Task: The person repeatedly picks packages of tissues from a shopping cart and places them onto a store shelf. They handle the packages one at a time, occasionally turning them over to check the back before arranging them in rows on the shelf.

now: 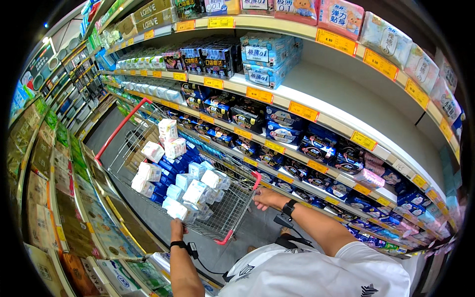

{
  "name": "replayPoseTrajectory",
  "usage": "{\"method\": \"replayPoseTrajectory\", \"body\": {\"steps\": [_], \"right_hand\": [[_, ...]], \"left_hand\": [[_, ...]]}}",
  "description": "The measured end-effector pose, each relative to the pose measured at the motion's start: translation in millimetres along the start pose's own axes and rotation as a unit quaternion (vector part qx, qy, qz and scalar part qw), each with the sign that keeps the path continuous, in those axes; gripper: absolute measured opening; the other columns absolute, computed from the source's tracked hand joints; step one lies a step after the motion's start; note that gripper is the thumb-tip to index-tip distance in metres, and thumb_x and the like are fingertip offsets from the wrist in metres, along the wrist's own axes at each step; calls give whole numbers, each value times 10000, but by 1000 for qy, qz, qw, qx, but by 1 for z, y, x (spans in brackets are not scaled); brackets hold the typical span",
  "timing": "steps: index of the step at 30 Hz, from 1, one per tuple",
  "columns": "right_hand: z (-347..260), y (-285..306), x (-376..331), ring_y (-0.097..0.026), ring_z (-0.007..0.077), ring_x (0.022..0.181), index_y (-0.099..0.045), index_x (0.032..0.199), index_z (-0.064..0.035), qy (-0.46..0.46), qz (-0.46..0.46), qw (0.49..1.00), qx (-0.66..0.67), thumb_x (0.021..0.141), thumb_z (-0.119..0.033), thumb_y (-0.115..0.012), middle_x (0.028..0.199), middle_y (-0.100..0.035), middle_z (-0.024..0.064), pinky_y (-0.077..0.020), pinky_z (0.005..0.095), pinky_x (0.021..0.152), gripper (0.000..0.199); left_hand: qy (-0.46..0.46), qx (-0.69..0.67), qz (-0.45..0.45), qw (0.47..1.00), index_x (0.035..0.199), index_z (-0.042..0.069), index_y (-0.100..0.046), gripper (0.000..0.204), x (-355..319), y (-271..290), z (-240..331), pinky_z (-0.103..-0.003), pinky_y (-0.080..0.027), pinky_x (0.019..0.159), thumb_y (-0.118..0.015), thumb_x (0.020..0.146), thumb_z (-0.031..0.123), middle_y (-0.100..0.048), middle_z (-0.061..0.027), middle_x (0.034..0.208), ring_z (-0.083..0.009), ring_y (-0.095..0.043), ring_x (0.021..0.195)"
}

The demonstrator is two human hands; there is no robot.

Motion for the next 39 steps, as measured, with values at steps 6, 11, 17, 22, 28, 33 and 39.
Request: {"method": "replayPoseTrajectory", "body": {"steps": [6,11,17,22,28,33,39], "right_hand": [[-91,45,-66,-611,81,770,-526,1276,-28,73,-29,995,62,978,-278,-584,942,-621,18,-510,207,642,394],[-156,104,-106,-696,145,830,-381,1416,57,165,30,985,45,1014,-240,-567,1010,-695,108,-555,255,684,533],[-207,160,-147,-697,180,871,-423,1390,52,274,101,953,82,999,-204,-581,1060,-680,149,-581,294,749,494],[-242,195,-137,-657,192,1011,-450,1362,55,378,166,909,49,985,-227,-585,1145,-649,168,-551,298,840,490],[-262,230,-111,-562,325,1242,-415,1404,71,415,306,856,-24,936,-333,-638,1356,-532,266,-472,401,1027,657],[-276,227,-90,-532,366,1295,-372,1440,86,400,296,867,-25,903,-367,-652,1435,-459,300,-461,426,1048,756],[-287,227,-90,-558,376,1268,-352,1447,111,371,289,881,-41,898,-367,-636,1436,-462,318,-459,419,1052,781]], "left_hand": [[0,-21,-19,1000,709,-36,-575,381,22,9,8,-353,-475,382,-406,961,194,-531,-110,552,-205,-505,413],[50,-2,25,998,738,-38,-581,426,37,0,23,-368,-399,380,-413,987,264,-510,-109,548,-212,-481,420],[54,94,139,984,933,-84,-585,514,42,-9,36,-378,-411,415,-451,1022,404,-588,-166,699,-245,-542,481],[-154,192,158,956,1174,-59,-599,546,19,-9,144,-356,-498,560,-549,993,454,-654,-176,913,-238,-660,772],[-294,-11,16,956,1385,-5,-514,621,-97,-170,336,-324,-522,802,-572,993,472,-613,-124,1255,-217,-643,1070],[-389,-46,-91,915,1507,-19,-372,760,-126,-256,425,-400,-477,1005,-585,986,492,-489,-204,1450,-316,-543,1292],[-479,-14,-81,874,1555,-59,-174,1129,-104,-322,510,-456,-377,1128,-720,839,620,-308,-374,1522,-419,-383,1415]]}}
Point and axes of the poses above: each hand's wrist, its own x-axis towards the middle knuckle, its own y-axis out of the back of the hand, z = x × y, the point moved 1 cm from there along x, towards the middle knuckle
